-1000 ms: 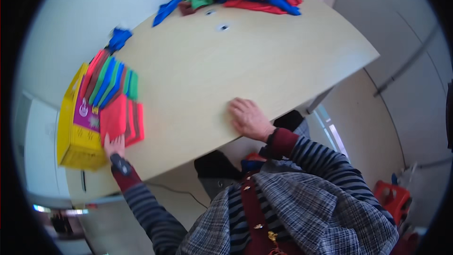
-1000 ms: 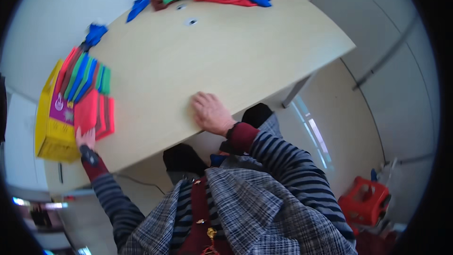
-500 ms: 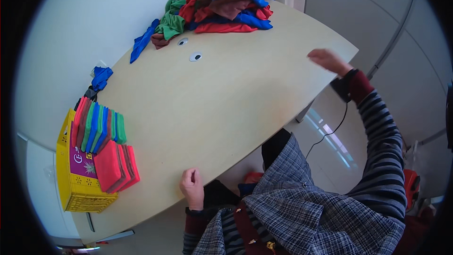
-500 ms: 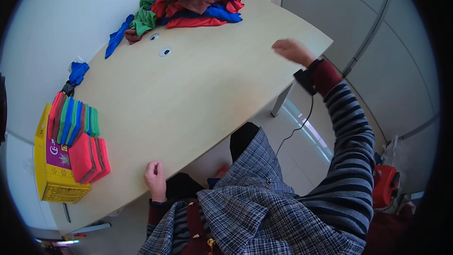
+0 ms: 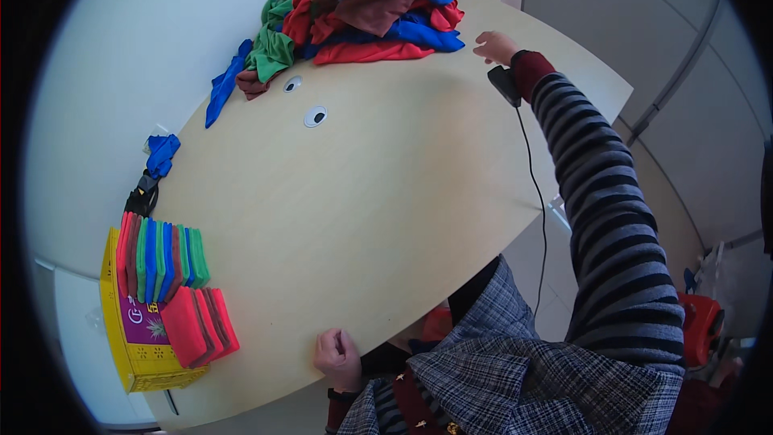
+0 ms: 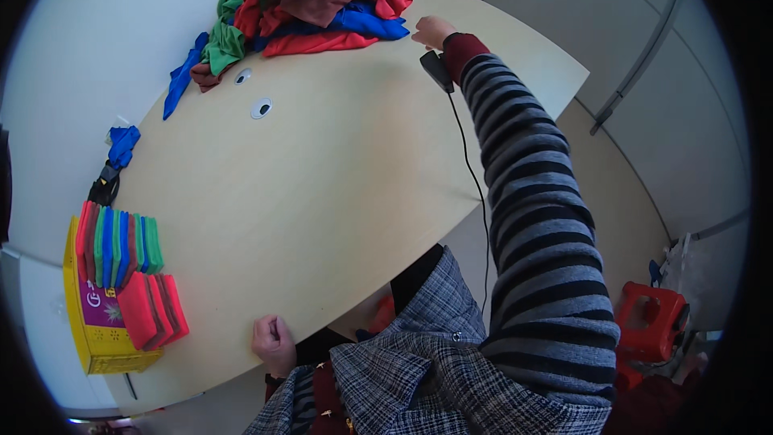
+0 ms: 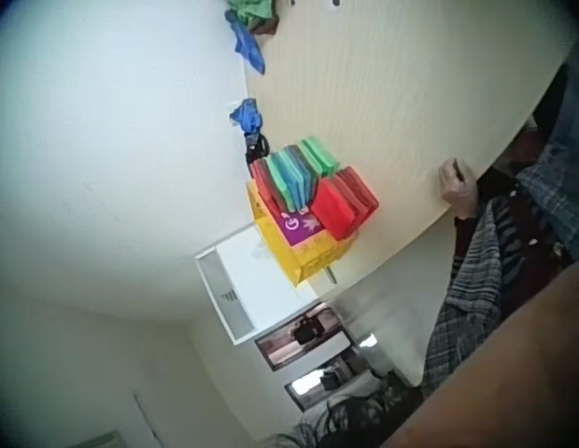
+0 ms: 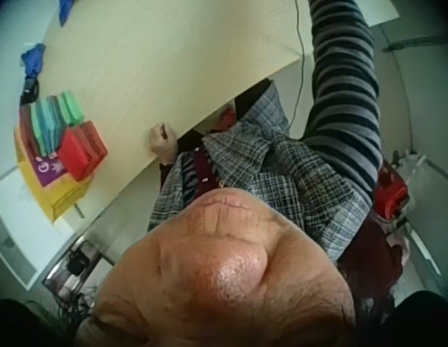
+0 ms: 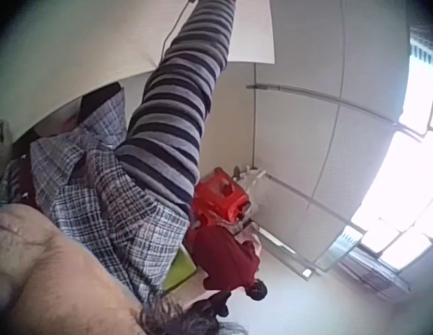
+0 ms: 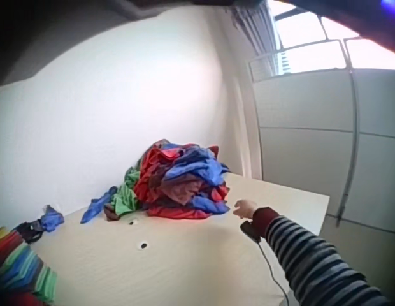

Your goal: The person is folding small rectangular red cloths on a white work surface.

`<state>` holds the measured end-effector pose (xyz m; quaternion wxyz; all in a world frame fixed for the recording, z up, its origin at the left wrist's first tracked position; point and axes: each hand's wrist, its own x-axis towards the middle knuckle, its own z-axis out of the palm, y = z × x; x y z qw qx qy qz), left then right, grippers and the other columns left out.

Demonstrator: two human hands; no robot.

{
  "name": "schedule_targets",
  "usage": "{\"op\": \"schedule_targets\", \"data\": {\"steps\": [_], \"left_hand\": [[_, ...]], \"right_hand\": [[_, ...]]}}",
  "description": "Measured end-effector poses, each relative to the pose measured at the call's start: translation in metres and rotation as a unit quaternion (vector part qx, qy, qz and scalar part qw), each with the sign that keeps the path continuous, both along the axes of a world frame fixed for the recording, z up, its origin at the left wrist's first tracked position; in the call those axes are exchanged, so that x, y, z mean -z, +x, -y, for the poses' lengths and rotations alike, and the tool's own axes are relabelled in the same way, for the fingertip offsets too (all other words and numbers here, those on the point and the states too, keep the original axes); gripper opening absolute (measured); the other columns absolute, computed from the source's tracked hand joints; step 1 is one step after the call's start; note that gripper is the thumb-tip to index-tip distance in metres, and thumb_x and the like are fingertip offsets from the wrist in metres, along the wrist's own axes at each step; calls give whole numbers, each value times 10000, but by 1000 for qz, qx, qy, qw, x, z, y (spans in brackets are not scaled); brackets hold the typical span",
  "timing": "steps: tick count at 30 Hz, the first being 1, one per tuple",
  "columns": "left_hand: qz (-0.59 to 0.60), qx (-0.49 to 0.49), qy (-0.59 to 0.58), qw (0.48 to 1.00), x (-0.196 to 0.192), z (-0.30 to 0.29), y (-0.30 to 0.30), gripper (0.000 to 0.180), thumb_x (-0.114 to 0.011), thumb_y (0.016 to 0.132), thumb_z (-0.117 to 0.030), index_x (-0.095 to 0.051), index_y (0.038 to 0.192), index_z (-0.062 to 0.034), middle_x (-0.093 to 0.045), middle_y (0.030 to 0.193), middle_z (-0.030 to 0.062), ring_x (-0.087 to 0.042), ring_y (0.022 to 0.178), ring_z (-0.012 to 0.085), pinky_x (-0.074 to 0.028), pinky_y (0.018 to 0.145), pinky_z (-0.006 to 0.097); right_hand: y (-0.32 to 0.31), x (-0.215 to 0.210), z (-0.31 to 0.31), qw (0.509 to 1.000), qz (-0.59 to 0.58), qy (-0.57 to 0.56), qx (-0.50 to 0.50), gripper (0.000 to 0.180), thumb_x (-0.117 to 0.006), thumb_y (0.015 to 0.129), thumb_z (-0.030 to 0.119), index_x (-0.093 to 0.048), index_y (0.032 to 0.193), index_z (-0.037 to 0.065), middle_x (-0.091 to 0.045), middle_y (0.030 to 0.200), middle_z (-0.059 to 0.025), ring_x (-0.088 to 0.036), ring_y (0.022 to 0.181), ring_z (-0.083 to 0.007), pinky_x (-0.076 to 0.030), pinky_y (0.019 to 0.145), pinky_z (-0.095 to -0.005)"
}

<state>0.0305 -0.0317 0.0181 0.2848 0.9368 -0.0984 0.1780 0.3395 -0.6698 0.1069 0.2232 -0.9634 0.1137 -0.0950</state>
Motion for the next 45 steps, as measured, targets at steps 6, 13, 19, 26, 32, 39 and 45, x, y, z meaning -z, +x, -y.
{"op": "schedule_targets", "data": {"steps": [6, 13, 19, 26, 32, 39, 45], "left_hand": [[-2, -17, 19, 1000, 0, 1, 1, 103, -697, 815, -39, -616, 878, -53, -586, 766, 113, -582, 628, 306, -462, 567, 407], [25, -19, 58, 998, 3, 1, 4, 157, -705, 796, -83, -600, 910, -59, -589, 791, 133, -591, 670, 354, -469, 593, 446], [21, -35, 69, 997, -6, 5, 3, 171, -704, 795, -104, -595, 917, -53, -593, 818, 152, -602, 709, 380, -480, 622, 475], [31, -15, 59, 998, -1, 9, 6, 179, -700, 803, -125, -598, 930, -50, -601, 844, 156, -607, 732, 391, -486, 632, 485], [35, -22, 97, 994, -3, 0, 1, 206, -704, 803, -134, -597, 957, -49, -604, 867, 154, -610, 757, 388, -486, 632, 487], [20, -4, 104, 994, 2, -1, 6, 244, -714, 800, -148, -593, 987, -49, -606, 890, 157, -613, 788, 388, -494, 644, 483], [20, -14, 114, 993, 1, -4, 4, 253, -715, 803, -156, -592, 993, -43, -605, 913, 161, -615, 802, 391, -503, 655, 479]], "right_hand": [[74, 58, -10, 962, 4, 206, 181, 541, -659, 910, 256, -552, 1414, 90, -723, 1012, -122, -720, 763, -194, -533, 602, -336], [98, 77, -9, 981, -4, 8, 196, 439, -658, 909, 225, -620, 1329, 103, -703, 1197, -168, -705, 1050, -274, -555, 834, -362], [104, 84, -14, 990, -59, -99, 78, 323, -616, 926, 184, -671, 1208, 38, -702, 1203, -162, -660, 1158, -287, -531, 935, -364], [102, 95, 47, 980, -67, 129, 134, 392, -638, 919, 195, -624, 1243, -24, -701, 1151, -184, -728, 838, -266, -583, 700, -381], [84, 76, -29, 958, 5, 229, 171, 616, -664, 910, 256, -451, 1439, 23, -671, 1116, -179, -652, 654, -233, -556, 553, -365], [112, 76, -7, 974, 26, 147, 173, 538, -593, 941, 259, -486, 1439, 84, -658, 1189, -203, -693, 763, -285, -561, 579, -394], [127, 97, -8, 991, 19, 23, 127, 358, -479, 954, 174, -620, 1257, 47, -670, 1188, -232, -687, 992, -395, -556, 844, -471]]}}
